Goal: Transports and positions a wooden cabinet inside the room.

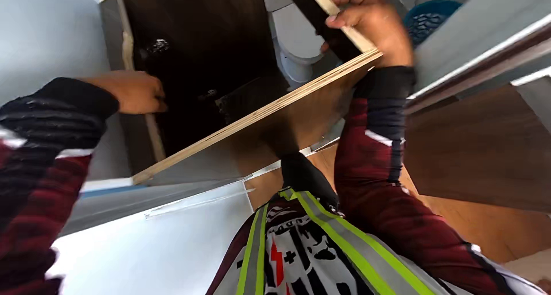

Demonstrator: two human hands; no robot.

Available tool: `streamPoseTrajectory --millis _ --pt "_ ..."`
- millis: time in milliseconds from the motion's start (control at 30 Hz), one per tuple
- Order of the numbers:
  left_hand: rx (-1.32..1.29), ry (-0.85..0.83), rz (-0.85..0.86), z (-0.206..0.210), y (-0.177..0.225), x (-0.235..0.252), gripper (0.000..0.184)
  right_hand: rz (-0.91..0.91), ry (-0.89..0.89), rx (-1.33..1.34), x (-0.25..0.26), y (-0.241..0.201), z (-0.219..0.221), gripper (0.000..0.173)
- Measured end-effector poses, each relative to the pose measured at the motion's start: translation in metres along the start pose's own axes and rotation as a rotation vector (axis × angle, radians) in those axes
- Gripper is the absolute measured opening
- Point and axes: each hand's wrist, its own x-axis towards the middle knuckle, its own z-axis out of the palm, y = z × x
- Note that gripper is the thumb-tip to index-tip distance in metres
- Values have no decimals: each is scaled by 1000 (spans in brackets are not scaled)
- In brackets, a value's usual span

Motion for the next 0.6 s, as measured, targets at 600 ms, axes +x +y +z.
streamPoseTrajectory --millis 600 --pt "69 -64 105 15 -16 28 32 -33 -183 -226 15 14 -3 47"
